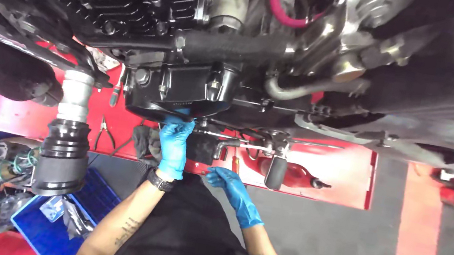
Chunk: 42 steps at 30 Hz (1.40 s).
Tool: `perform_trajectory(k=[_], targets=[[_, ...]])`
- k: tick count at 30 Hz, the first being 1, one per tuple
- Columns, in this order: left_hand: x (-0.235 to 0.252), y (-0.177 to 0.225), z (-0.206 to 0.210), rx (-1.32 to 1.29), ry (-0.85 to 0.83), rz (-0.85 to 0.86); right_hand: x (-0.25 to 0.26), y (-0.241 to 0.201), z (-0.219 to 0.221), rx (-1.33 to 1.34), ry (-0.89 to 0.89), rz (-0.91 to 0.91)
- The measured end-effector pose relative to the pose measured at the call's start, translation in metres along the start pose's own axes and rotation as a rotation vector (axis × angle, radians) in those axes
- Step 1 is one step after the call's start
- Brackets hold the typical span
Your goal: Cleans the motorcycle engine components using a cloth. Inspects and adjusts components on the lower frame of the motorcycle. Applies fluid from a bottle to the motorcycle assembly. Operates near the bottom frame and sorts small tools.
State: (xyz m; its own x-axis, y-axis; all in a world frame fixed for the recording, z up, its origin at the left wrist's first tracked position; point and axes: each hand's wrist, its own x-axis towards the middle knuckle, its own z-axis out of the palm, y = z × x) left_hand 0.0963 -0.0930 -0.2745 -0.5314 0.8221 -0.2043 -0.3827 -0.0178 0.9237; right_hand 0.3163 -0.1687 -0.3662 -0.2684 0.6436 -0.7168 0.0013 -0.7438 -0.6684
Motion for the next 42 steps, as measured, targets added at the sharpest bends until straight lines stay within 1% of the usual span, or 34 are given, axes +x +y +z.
perform_trajectory(k=[4,10,12,15,18,21,23,26,28,30,33,35,37,42], targets=[[0.002,0.000,-0.005,0.118,-0.079,0.120,0.002,0.000,-0.003,0.008,0.007,0.010],[-0.001,0.004,-0.005,0.283,-0.114,0.172,0.007,-0.002,-0.007,0.001,-0.015,0.004],[0.000,0.005,-0.006,0.317,-0.118,0.163,0.009,-0.003,-0.007,-0.007,-0.011,0.017],[0.002,0.003,-0.006,0.303,-0.096,0.114,0.009,-0.004,-0.009,-0.021,-0.009,0.023],[0.003,0.002,-0.003,0.276,-0.072,0.147,0.007,-0.002,-0.015,-0.029,0.001,0.021],[0.001,0.003,-0.004,0.264,-0.115,0.167,0.006,0.004,-0.020,-0.020,0.029,0.026],[-0.001,0.005,-0.004,0.267,-0.142,0.128,0.003,0.007,-0.023,-0.015,0.046,0.037],[-0.003,0.008,0.000,0.211,-0.107,0.052,-0.001,0.009,-0.027,-0.019,0.055,0.052],[-0.002,0.007,0.003,0.192,-0.064,0.065,-0.001,0.013,-0.030,-0.014,0.070,0.049],[-0.001,0.005,0.002,0.172,-0.080,0.086,-0.001,0.017,-0.034,-0.007,0.078,0.056],[-0.002,0.009,-0.002,0.140,-0.121,0.030,-0.001,0.021,-0.036,-0.005,0.086,0.064],[-0.003,0.011,0.000,0.140,-0.094,-0.021,0.000,0.023,-0.036,-0.019,0.087,0.083],[-0.002,0.011,0.004,0.126,-0.058,-0.029,0.002,0.023,-0.036,-0.018,0.095,0.095],[-0.002,0.014,0.000,0.121,-0.102,-0.031,0.007,0.035,-0.039,-0.010,0.111,0.088]])
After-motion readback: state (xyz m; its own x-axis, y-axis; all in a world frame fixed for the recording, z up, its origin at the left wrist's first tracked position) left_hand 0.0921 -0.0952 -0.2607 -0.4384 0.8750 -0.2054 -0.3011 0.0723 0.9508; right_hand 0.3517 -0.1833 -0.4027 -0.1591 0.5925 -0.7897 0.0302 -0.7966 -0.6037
